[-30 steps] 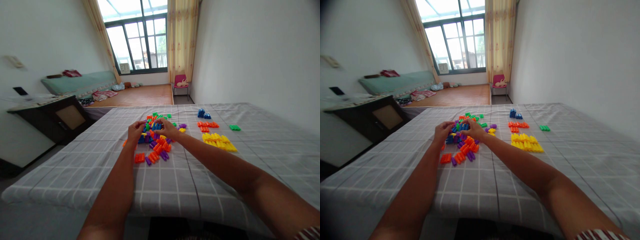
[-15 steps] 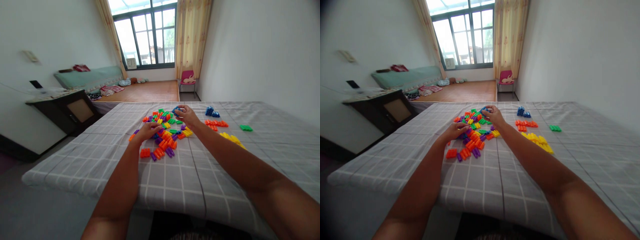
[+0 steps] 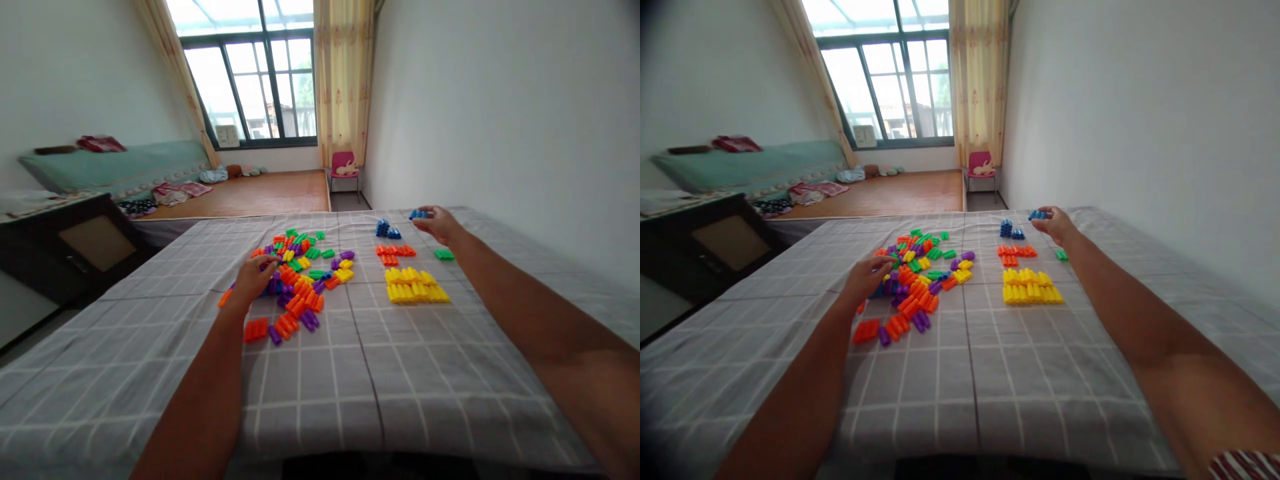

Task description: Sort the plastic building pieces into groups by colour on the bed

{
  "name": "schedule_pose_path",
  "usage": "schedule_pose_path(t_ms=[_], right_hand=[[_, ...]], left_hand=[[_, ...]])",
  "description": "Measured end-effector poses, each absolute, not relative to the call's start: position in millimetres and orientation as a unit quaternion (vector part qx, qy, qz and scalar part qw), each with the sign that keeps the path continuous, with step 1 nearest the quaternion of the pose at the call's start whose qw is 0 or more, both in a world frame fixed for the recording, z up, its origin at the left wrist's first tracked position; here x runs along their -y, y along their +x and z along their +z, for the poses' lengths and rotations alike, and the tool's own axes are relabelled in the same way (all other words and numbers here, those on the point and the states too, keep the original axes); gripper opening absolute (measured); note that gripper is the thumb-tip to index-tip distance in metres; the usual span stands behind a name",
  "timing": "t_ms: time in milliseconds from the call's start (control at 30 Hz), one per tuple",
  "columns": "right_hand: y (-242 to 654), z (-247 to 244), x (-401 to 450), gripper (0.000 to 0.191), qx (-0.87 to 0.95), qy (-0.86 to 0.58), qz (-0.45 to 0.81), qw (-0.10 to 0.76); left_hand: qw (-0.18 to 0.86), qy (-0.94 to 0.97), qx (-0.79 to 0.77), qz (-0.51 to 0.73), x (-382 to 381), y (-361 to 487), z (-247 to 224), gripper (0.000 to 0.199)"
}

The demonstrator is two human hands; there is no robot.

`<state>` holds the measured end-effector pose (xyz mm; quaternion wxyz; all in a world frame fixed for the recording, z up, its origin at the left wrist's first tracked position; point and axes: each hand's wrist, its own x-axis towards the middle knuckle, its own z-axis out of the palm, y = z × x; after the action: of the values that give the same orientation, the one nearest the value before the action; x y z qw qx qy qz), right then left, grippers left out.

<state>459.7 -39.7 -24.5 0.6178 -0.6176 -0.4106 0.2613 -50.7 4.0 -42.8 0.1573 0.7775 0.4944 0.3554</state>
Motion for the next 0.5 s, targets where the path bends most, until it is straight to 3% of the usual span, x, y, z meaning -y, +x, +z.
schedule_pose_path(t_ms=[233,500], right_hand=[[505.2,-75.1,12.9,0.047,0.471,-0.779,0.154,0.384],[519.0,-91.3,-18.7,0.051,0.538,-0.765,0.196,0.295]], left_hand=[[0.155,0.771,-0.509,0.348,-8.3,-56.8,-51.1,0.034],[0.142,0.781,-0.51,0.33,-12.2,-62.8,-58.0,0.034]])
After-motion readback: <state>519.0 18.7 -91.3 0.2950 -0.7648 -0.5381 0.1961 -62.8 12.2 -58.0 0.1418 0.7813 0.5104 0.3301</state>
